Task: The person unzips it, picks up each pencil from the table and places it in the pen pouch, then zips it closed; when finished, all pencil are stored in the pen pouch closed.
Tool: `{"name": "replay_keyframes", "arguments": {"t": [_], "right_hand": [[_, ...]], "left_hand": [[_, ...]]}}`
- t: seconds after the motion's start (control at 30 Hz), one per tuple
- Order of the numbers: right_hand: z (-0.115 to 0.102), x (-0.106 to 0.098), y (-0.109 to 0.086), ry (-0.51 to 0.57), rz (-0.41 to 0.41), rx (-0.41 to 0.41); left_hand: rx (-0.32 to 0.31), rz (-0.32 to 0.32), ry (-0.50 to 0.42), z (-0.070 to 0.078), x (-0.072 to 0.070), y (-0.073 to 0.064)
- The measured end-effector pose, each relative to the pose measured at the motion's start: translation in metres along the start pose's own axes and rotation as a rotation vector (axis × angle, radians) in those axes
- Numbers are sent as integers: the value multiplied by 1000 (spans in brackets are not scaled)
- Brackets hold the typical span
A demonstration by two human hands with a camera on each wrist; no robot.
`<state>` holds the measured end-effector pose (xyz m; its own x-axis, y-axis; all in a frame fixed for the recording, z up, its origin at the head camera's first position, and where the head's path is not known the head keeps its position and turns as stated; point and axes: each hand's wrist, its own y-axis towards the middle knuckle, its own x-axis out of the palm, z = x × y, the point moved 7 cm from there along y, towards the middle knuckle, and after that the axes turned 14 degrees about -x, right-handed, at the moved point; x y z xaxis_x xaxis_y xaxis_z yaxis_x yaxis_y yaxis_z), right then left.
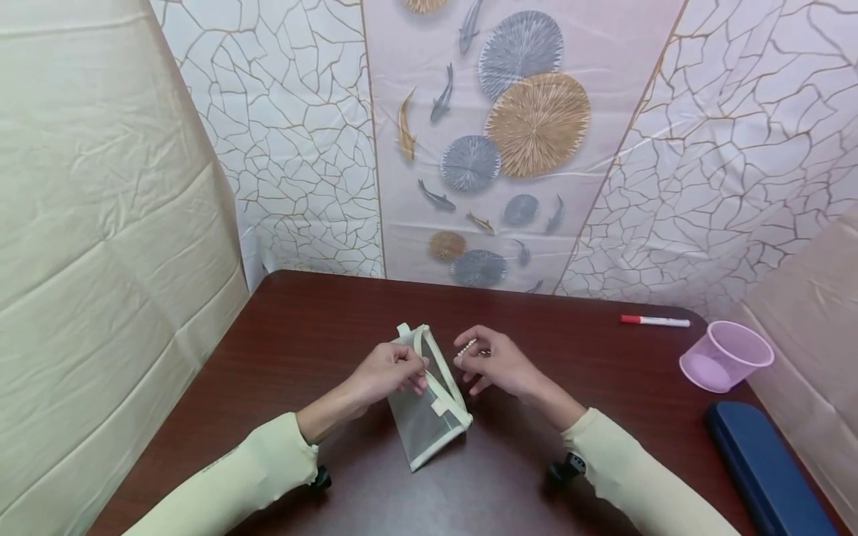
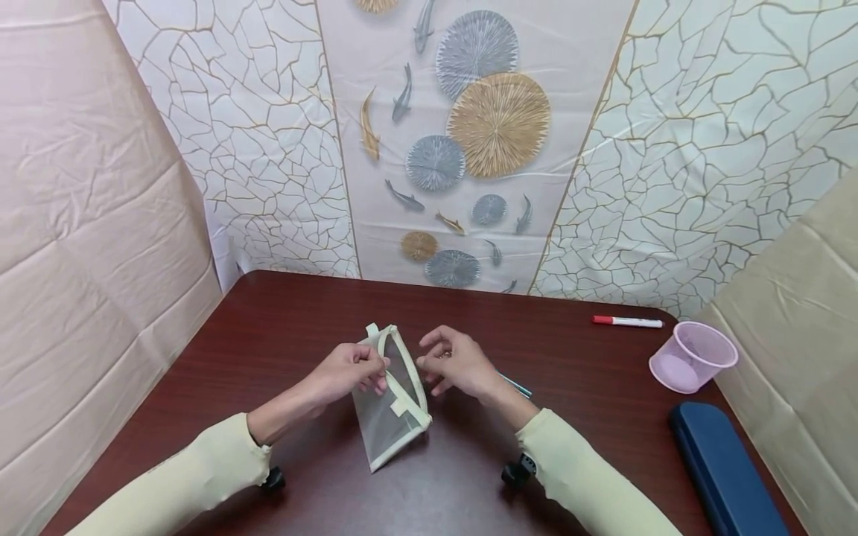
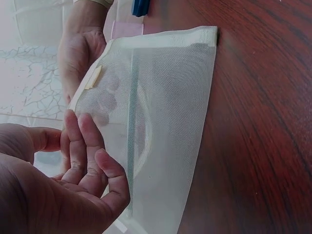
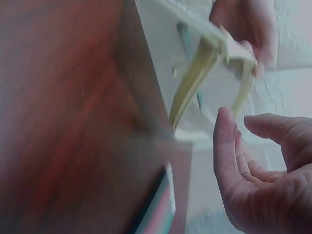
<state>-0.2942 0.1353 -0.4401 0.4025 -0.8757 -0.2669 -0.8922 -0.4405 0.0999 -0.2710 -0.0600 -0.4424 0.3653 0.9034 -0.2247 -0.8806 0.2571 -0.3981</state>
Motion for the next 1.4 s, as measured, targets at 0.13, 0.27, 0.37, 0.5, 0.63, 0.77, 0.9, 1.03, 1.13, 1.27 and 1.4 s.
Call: {"name": "replay_keyframes", "arguments": {"t": [0.13, 0.27, 0.37, 0.5, 0.63, 0.77, 0.9, 1.03, 1.13, 1.27, 1.4], "right_hand": [[-2, -30, -2, -99, 52, -39], [5, -65, -2, -277, 95, -34], [16, -87, 0, -390, 79, -17], [32, -108, 4, -481, 5, -10], [48, -116, 3, -461, -94, 9], [61, -114, 2, -403, -178, 30], [69, -113, 3, -406, -200, 33], [73, -112, 5, -430, -212, 19], [73, -111, 5, -448, -219, 7], [72, -110, 7, -462, -215, 10], [70, -108, 8, -483, -215, 4]], "left_hand": [[6, 16, -16, -1, -4, -1], [11, 17, -25, 0, -6, -3], [11, 21, -43, 1, -9, -4], [10, 31, -81, 0, -12, -6], [-3, 27, -114, -6, -13, -5], [-9, 27, -125, -10, -14, -3], [4, 22, -124, -9, -14, -4], [7, 13, -120, -7, -14, -4], [-4, 13, -122, -7, -14, -4], [-6, 15, -120, -7, -14, -5], [-5, 15, -118, -7, -13, -5]]}}
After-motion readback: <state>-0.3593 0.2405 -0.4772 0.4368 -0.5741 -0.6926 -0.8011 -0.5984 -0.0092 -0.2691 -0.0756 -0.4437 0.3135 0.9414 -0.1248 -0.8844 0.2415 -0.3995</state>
